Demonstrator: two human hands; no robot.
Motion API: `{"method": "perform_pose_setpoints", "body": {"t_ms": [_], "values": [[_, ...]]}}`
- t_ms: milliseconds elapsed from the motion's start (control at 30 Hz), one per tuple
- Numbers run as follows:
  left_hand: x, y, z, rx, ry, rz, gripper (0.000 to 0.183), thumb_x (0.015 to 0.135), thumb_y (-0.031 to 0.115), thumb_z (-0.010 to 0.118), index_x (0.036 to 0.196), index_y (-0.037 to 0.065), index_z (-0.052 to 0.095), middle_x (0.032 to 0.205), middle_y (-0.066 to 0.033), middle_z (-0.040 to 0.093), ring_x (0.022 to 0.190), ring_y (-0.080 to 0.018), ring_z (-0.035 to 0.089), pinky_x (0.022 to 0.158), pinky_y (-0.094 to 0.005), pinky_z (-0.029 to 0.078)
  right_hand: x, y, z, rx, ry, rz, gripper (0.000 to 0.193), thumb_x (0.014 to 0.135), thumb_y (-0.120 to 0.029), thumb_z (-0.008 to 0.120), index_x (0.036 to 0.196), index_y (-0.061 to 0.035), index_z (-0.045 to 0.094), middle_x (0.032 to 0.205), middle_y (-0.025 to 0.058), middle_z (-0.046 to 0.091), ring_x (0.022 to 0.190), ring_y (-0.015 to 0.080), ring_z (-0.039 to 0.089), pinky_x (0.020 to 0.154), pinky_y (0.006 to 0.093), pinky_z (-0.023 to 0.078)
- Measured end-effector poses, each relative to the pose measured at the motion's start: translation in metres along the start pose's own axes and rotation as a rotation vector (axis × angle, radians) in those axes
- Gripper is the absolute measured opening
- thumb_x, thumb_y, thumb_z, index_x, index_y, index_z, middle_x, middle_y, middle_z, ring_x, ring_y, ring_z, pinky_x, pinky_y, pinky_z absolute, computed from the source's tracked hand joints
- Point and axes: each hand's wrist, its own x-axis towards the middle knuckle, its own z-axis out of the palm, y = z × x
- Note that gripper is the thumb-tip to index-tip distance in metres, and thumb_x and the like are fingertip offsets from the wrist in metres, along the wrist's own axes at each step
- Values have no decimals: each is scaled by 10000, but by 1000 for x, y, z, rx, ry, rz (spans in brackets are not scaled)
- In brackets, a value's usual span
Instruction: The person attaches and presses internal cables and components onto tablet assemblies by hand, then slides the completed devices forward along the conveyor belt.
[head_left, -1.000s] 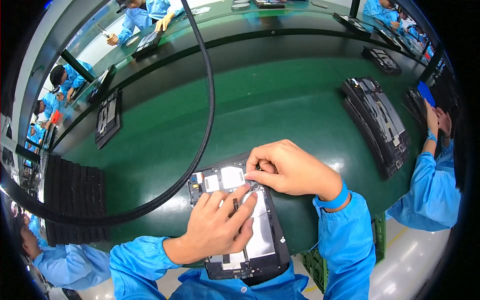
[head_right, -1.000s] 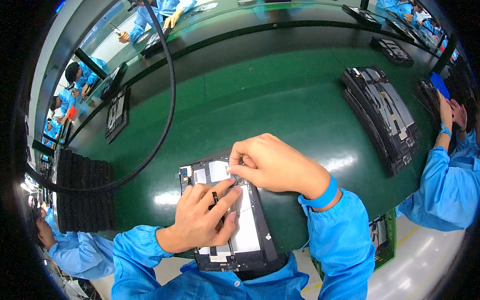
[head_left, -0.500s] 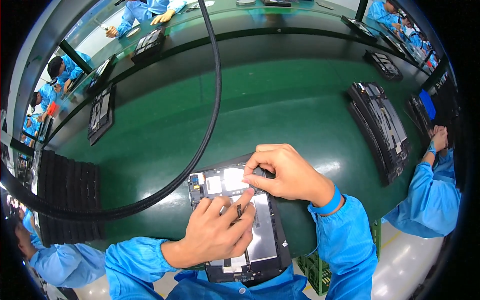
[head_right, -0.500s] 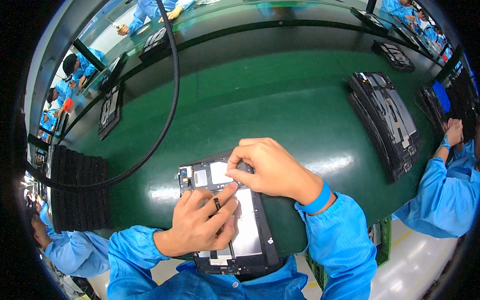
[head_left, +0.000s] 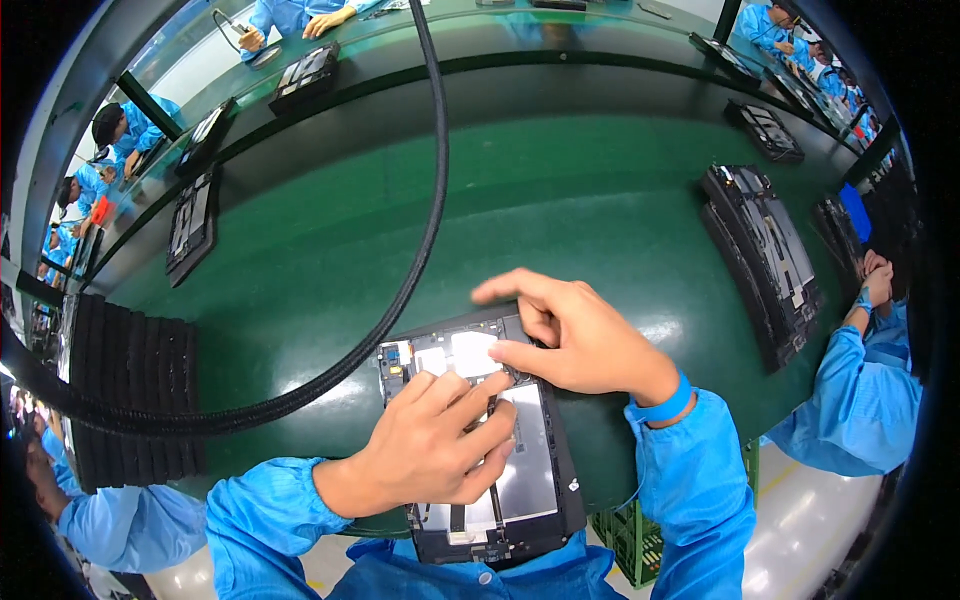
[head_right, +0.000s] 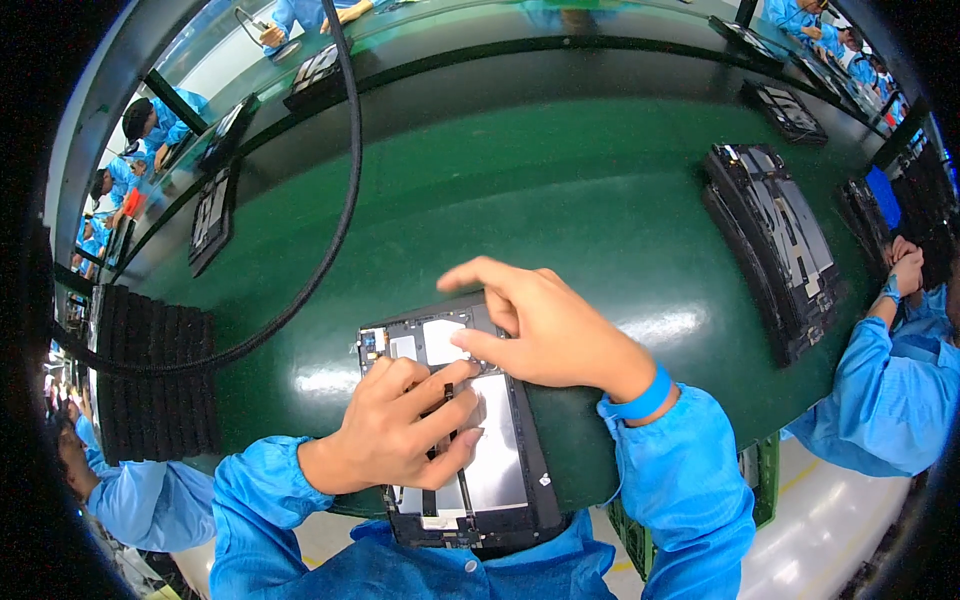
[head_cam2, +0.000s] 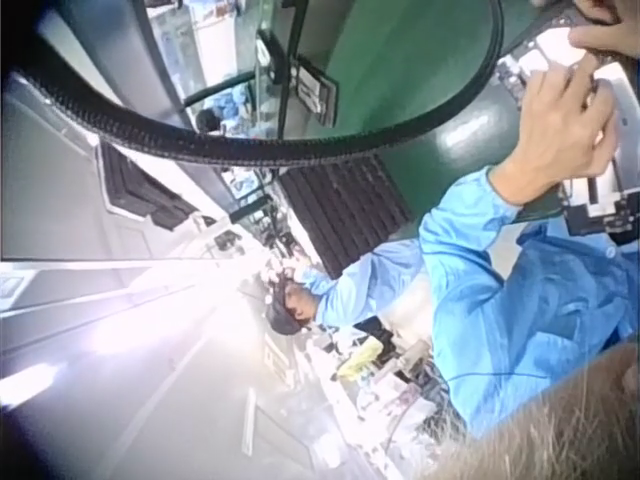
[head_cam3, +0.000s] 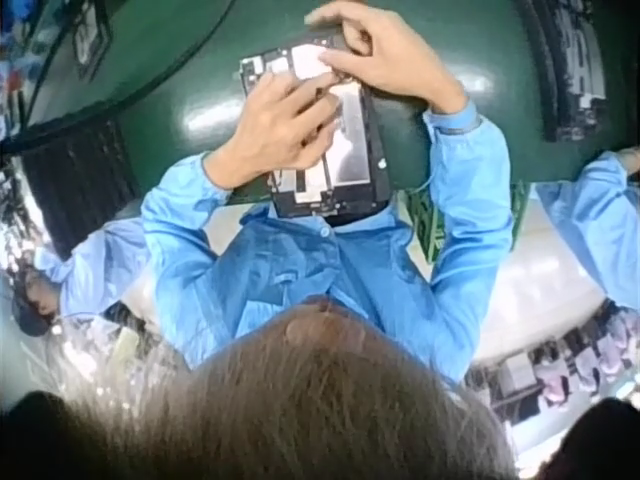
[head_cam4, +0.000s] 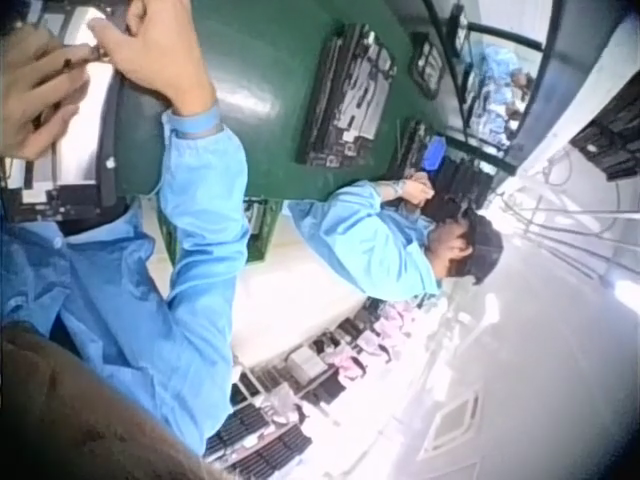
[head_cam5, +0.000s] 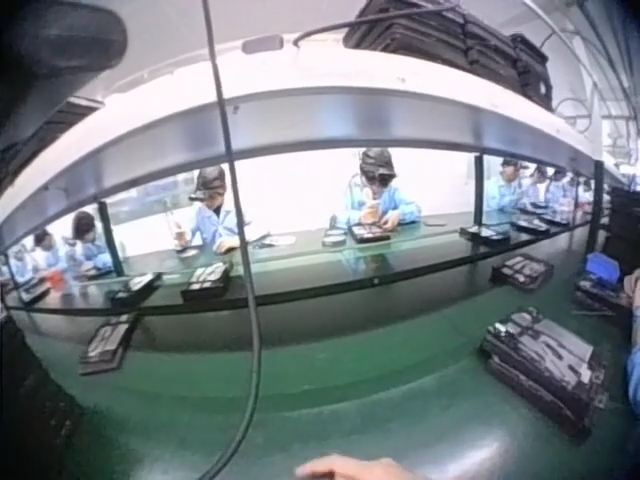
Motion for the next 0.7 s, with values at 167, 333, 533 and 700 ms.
{"method": "perform_pose_setpoints", "body": {"t_ms": [167,333,533,700], "values": [[-1,0,1,11,21,12,345,793,270,853,1075,94,763,1309,-81,749,838,-225,541,711,-379,425,-11,-17,-20,-84,-306,233,944,927,-117,790,1726,27,308,618,98,643,500,167,584,506,382,439],[-4,-1,4,0,49,23,343,804,270,854,1077,85,760,1303,-94,754,831,-224,546,717,-374,438,-5,-9,-23,297,-418,438,886,1017,-76,747,1754,-111,256,628,17,655,512,100,616,478,289,443],[-5,-3,6,-17,67,24,326,816,247,843,1075,69,755,1285,-108,753,837,-235,554,712,-376,447,-1,-13,-23,301,-428,457,845,1032,-54,732,1736,-109,268,634,19,656,509,90,605,470,282,441],[-6,-3,5,-33,77,33,338,820,242,839,1095,68,746,1278,-110,749,851,-251,557,731,-386,450,-2,-13,-23,315,-433,467,827,1022,-47,728,1716,-103,282,663,32,667,518,99,619,474,287,449]]}}
